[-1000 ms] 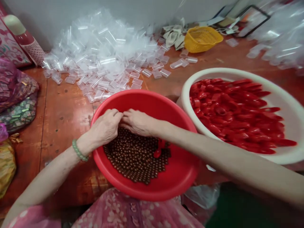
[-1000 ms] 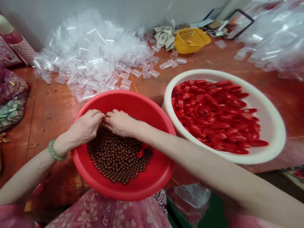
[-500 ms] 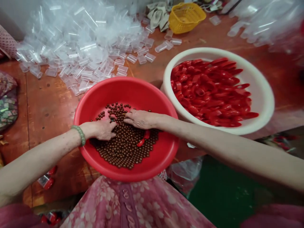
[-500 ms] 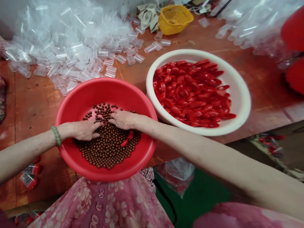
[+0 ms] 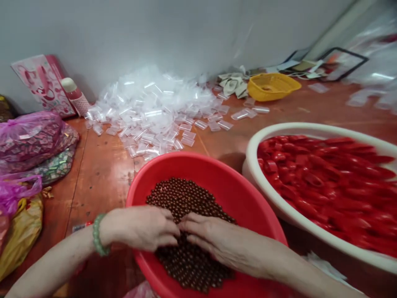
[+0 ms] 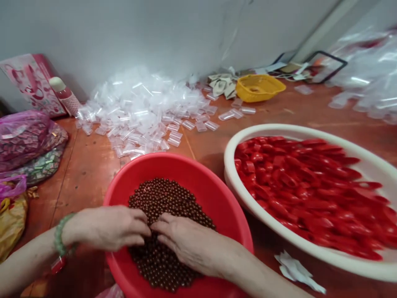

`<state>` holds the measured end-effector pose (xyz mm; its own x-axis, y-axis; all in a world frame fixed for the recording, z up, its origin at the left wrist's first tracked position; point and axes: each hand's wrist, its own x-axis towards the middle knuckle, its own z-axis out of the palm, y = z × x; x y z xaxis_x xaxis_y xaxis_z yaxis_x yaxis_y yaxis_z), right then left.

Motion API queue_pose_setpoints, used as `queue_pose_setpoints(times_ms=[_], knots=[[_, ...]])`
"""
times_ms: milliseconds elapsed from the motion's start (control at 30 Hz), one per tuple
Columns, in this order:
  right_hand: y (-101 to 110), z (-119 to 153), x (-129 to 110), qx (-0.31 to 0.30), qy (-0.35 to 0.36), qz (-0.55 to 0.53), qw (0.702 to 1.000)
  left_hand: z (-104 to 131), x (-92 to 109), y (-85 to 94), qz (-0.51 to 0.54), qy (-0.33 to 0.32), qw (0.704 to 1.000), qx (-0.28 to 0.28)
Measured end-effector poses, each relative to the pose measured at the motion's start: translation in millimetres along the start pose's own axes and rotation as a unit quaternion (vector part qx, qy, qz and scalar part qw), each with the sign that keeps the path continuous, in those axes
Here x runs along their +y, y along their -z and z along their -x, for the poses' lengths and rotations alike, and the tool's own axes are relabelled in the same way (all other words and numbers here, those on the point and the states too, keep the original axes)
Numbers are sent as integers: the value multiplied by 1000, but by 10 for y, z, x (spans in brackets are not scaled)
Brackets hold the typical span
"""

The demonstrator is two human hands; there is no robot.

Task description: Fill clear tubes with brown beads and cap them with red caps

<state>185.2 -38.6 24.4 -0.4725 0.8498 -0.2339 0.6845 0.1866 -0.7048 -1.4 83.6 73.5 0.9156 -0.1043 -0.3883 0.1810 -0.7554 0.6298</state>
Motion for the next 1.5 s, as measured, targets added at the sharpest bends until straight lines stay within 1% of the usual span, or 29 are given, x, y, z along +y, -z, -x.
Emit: queue_pose_setpoints(times_ms=[33, 67, 100, 133, 167, 200, 267, 300, 367, 433, 533, 633, 700, 767, 833, 900, 967, 1000, 1067, 1100, 1167, 1233, 1300, 1400, 1467, 1500], knots=[[55, -29, 33, 10, -9, 14, 1000, 29, -152, 105, 27, 3, 998, 56], [100, -63, 79, 22, -21, 31, 999, 45, -343, 205, 48, 30, 991, 122], [136, -100, 136, 38, -33, 48, 998, 47, -566, 292, 50, 80, 977, 192], [163, -138, 201, 56, -44, 64, 995, 36, -808, 363, 21, 152, 953, 262], [186, -175, 271, 75, -53, 77, 993, 11, -1054, 414, -22, 229, 917, 325], [210, -209, 340, 94, -62, 86, 990, -24, -1289, 443, -59, 285, 885, 364], [283, -267, 458, 126, -82, 103, 983, -115, -1680, 442, -70, 319, 868, 375], [340, -291, 498, 138, -91, 107, 980, -165, -1823, 419, -70, 327, 865, 374], [494, -339, 526, 155, -97, 97, 978, -263, -2002, 351, -70, 330, 864, 375], [685, -410, 492, 163, -95, 74, 979, -350, -2066, 280, -76, 329, 858, 388], [957, -608, 388, 188, -103, 41, 976, -450, -2044, 200, -76, 316, 855, 405], [1111, -876, 303, 224, -94, 16, 970, -489, -1991, 137, -59, 296, 861, 410], [1123, -1015, 264, 233, -75, 2, 970, -462, -1975, 92, -43, 293, 860, 415], [1081, -1077, 227, 235, -50, -15, 971, -390, -1973, 51, -28, 296, 855, 426], [1013, -1069, 191, 227, -24, -43, 973, -285, -1955, 22, -15, 302, 844, 444], [939, -1037, 165, 211, -11, -84, 974, -171, -1874, 10, -6, 304, 833, 462], [864, -1029, 152, 204, -16, -146, 968, -76, -1702, 10, 12, 279, 820, 500], [827, -1040, 147, 206, -22, -186, 960, -41, -1582, 10, 23, 251, 814, 523], [758, -1079, 128, 215, -30, -278, 936, -2, -1300, -2, 37, 177, 805, 565], [727, -1100, 112, 210, -26, -326, 921, 4, -1153, -16, 36, 142, 805, 575], [675, -1119, 69, 176, -2, -414, 893, -4, -886, -63, 18, 97, 817, 568], [633, -1096, 27, 128, 28, -480, 867, -25, -686, -127, -14, 79, 829, 554], [588, -1036, 1, 103, 45, -527, 842, -51, -561, -197, -51, 68, 828, 555], [496, -918, 4, 93, 47, -568, 817, -89, -473, -298, -91, 45, 816, 570], [433, -851, 29, 75, 40, -573, 815, -107, -452, -353, -108, 34, 817, 565], [411, -824, 49, 68, 37, -565, 822, -112, -449, -375, -114, 28, 822, 558]])
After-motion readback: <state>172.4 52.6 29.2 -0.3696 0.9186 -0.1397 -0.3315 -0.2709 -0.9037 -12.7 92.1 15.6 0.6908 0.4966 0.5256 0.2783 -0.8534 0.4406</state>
